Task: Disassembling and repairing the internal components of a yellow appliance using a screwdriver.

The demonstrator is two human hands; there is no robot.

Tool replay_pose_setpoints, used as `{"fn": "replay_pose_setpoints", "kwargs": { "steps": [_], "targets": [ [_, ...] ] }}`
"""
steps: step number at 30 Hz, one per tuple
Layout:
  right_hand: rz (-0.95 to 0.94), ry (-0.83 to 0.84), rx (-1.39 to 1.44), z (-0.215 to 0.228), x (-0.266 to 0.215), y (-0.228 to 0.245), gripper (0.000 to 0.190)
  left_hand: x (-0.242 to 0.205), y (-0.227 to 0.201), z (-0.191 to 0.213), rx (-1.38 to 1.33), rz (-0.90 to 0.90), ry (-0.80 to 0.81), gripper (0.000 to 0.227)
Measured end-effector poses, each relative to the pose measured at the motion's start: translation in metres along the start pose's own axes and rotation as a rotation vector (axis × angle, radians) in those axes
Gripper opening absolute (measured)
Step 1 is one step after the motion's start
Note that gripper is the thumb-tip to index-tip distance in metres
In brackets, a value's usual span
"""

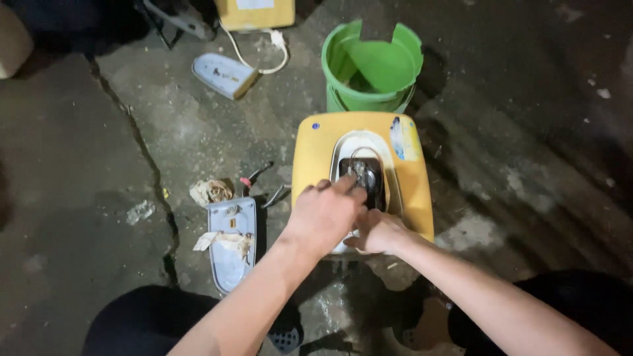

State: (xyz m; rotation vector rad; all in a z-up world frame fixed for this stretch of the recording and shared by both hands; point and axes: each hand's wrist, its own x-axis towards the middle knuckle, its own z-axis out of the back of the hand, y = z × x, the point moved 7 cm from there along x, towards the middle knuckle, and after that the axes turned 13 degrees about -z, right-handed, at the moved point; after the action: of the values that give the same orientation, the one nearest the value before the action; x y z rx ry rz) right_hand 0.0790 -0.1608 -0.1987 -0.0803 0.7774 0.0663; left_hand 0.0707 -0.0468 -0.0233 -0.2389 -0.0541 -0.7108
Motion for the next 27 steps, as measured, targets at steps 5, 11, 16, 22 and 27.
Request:
{"fn": "replay_pose_setpoints", "kwargs": {
  "steps": [5, 11, 16, 22, 27],
  "targets": [
    [0.031, -0.151, 0.198, 0.005, -0.007, 0.004, 0.022, -0.01, -0.008, 0.014, -0.169, 0.112, 0.393, 0.051],
    [0.057, -0.16, 0.246, -0.006, -0.004, 0.012, 0.021, -0.011, -0.016, 0.013, -0.165, -0.001, 0.362, 0.061],
    [0.092, -0.195, 0.322, -0.009, 0.0, 0.015, 0.02, -0.017, -0.023, 0.012, -0.171, -0.052, 0.292, 0.057],
    [0.128, -0.177, 0.36, -0.01, 0.015, 0.016, 0.02, -0.021, -0.012, -0.006, -0.179, -0.013, 0.217, 0.035],
    [0.136, -0.154, 0.399, -0.014, 0.021, 0.018, 0.021, -0.02, -0.013, 0.016, -0.14, -0.011, 0.154, 0.025]
  ]
}}
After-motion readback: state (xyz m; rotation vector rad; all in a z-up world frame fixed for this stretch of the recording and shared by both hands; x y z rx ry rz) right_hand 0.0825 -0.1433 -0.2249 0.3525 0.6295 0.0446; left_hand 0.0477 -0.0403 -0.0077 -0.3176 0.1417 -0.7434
